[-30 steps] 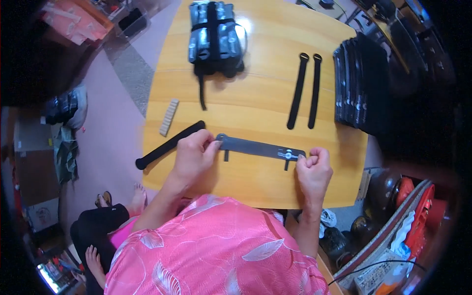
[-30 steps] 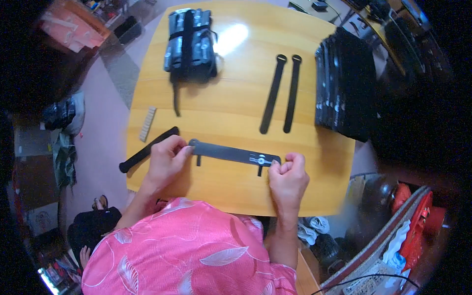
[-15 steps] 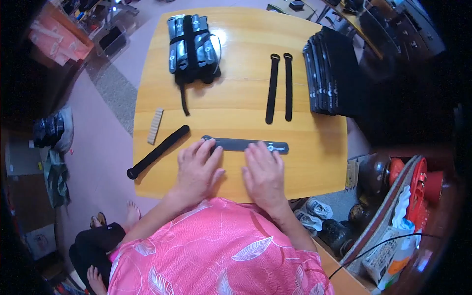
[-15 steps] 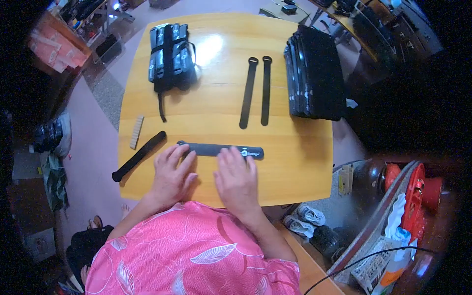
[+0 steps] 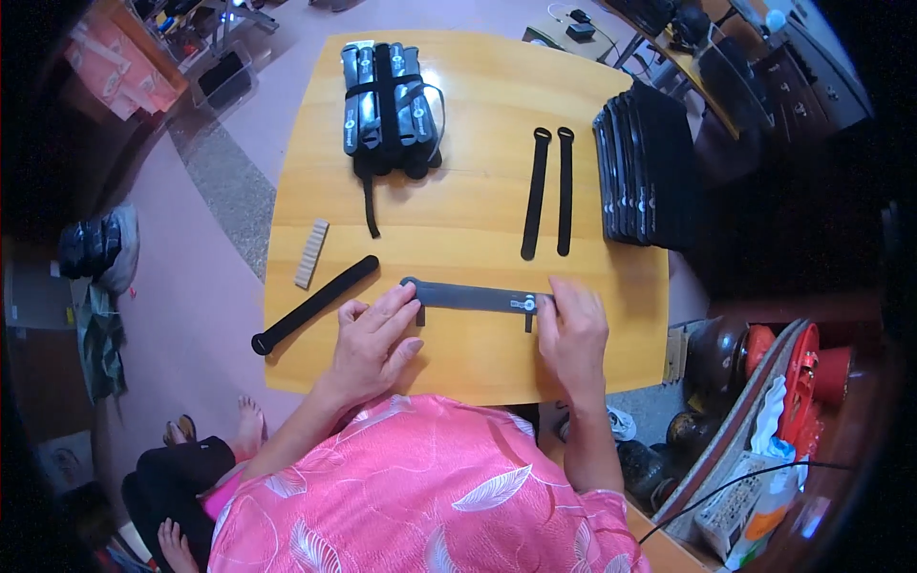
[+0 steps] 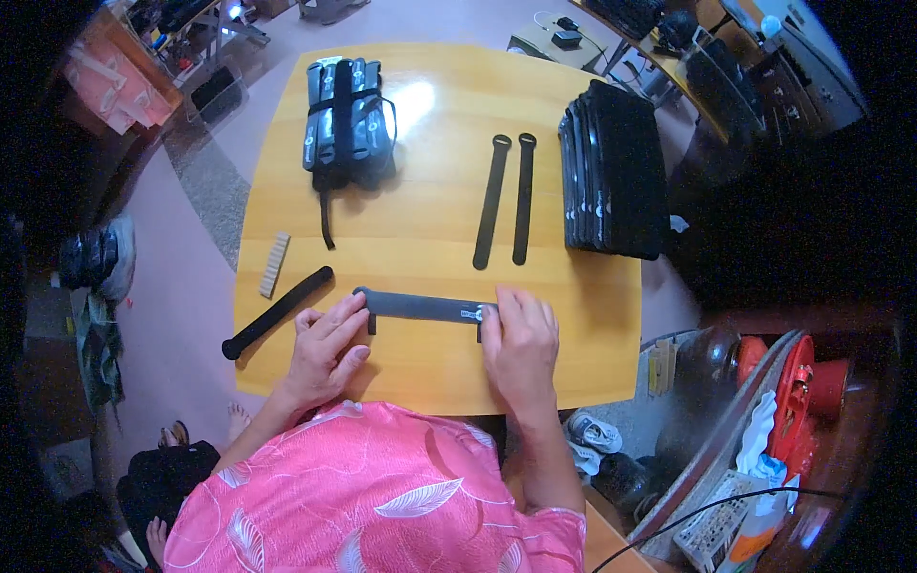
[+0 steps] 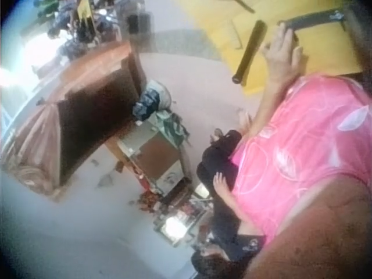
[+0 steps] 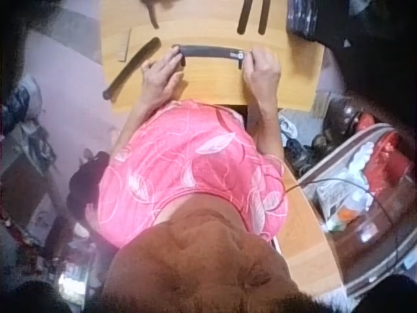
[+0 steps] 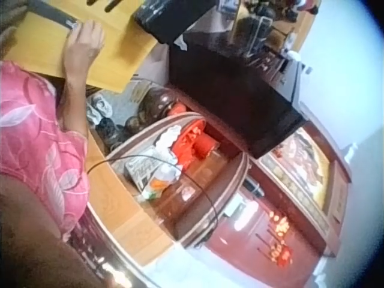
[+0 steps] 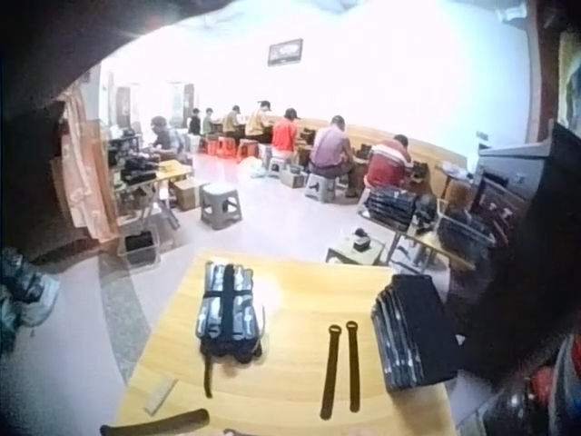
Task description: Inspecting and sorting textile straps and components on a workbench in a manufacturing setting.
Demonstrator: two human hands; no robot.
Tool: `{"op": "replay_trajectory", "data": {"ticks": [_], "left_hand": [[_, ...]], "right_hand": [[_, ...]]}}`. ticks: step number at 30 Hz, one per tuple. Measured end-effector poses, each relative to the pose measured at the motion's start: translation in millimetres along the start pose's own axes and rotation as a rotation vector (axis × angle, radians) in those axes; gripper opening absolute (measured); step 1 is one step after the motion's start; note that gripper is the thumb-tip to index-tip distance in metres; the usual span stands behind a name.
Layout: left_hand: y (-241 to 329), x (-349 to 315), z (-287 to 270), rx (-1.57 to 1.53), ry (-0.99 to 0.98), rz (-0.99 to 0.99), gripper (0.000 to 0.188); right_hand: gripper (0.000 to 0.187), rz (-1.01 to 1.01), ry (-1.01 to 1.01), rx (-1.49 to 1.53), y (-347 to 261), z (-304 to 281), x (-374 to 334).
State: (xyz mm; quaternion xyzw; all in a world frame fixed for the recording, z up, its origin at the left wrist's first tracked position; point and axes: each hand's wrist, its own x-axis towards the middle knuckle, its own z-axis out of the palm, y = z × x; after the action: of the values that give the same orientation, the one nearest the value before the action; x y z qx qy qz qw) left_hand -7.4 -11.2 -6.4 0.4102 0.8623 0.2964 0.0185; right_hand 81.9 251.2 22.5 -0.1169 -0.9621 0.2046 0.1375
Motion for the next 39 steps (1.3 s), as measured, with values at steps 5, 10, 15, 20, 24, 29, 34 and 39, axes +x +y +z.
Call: {"op": "replay_trajectory", "data": {"ticks": [5,10,15,20,24,29,34,39], "left_hand": [[-14.2,-10.8,7.0,-0.34,0.258,-0.042,0.042],[-17.8,-14.3,11.3,-0.396,0.352,-0.09,0.038],[-17.6,-11.8,10.6,-0.377,0.364,-0.081,0.035],[-18.2,-12.4,9.7,-0.438,0.428,-0.052,0.031],[-15.3,-23.6,4.8,-0.661,0.393,-0.206,0.03],[5.7,-11.0,-29.4,-1.641,0.157,-0.68,0.039],[17.4,-10.2,-30.9,-1.353,-0.018,-0.718,0.027],[14.5,-10.5,-33.9,-1.293,-0.048,-0.556,0.031]], "right_hand": [[0.026,-0.059,0.188,-0.045,-7.3,32.5,73.9],[0.013,0.161,-0.044,-0.316,2.4,56.0,112.8],[0.016,0.197,-0.017,-0.292,-3.2,54.9,128.8],[0.014,0.229,0.005,-0.091,-2.1,50.9,120.1],[0.014,-0.123,0.066,0.203,-39.5,14.4,65.5],[0.019,-0.344,-0.073,0.053,-72.2,-3.8,0.4],[0.023,-0.32,-0.121,0.086,-64.2,-15.2,-20.7],[0.01,-0.027,-0.366,0.285,-34.8,-30.6,-35.0]]}}
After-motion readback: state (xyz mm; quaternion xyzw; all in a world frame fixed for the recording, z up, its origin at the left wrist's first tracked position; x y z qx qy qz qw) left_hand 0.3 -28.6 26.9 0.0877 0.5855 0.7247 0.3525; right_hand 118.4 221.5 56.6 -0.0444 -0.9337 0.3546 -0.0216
